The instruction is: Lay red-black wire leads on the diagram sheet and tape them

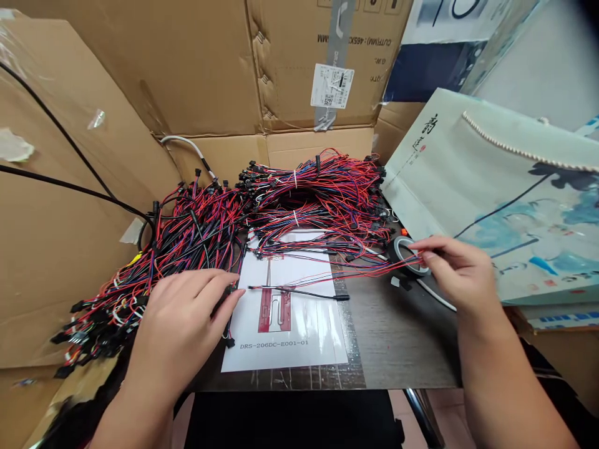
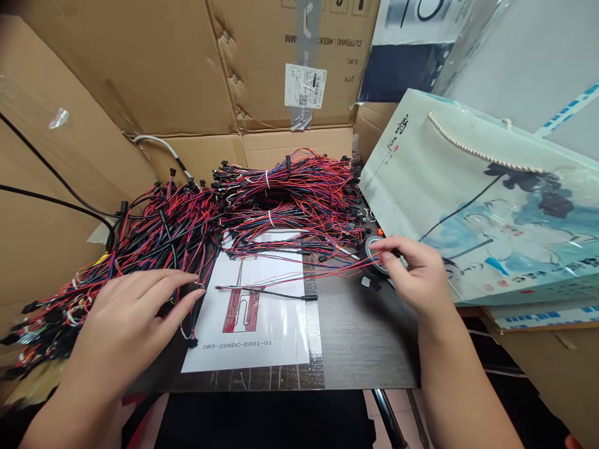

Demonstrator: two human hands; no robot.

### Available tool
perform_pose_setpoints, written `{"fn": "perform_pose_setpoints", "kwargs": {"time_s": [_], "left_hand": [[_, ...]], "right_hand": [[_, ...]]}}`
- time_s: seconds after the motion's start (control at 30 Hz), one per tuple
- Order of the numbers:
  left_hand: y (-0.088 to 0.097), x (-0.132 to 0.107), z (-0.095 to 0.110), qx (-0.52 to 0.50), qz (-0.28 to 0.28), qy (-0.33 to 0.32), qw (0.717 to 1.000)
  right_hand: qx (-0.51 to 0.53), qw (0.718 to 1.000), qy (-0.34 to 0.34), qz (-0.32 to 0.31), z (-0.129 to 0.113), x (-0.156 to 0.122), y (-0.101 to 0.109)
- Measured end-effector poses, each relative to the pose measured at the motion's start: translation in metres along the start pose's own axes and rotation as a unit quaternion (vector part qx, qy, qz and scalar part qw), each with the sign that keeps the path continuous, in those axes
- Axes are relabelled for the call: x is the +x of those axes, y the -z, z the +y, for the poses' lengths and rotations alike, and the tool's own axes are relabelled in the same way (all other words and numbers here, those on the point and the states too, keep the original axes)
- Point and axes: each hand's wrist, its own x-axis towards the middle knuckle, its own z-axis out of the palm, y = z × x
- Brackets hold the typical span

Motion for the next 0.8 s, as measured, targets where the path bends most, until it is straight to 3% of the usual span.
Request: {"fn": "perform_pose_setpoints", "kwargs": {"time_s": [0.13, 0.23, 0.33, 0.47, 0.57, 0.67, 0.8], "left_hand": [[-0.002, -0.033, 0.010, 0.050, 0.012, 0.068, 0.996], [-0.008, -0.055, 0.023, 0.098, -0.085, 0.124, 0.984], [-0.014, -0.063, 0.029, 0.101, -0.185, 0.180, 0.961], [-0.017, -0.059, 0.027, 0.085, -0.214, 0.202, 0.952], [-0.015, -0.061, 0.025, 0.029, -0.191, 0.197, 0.961], [-0.009, -0.072, 0.022, -0.076, -0.116, 0.211, 0.967], [-0.006, -0.091, 0.009, -0.230, -0.001, 0.265, 0.936]], "right_hand": [[-0.159, 0.976, 0.120, -0.088, -0.001, -0.001, -0.009], [-0.236, 0.954, 0.153, -0.108, 0.000, 0.000, -0.015], [-0.282, 0.938, 0.170, -0.108, 0.000, 0.002, -0.017], [-0.299, 0.929, 0.198, -0.092, -0.004, 0.005, -0.019], [-0.293, 0.927, 0.215, -0.097, -0.009, 0.005, -0.025], [-0.279, 0.923, 0.232, -0.130, -0.018, 0.002, -0.035], [-0.260, 0.900, 0.266, -0.228, -0.034, -0.005, -0.052]]}}
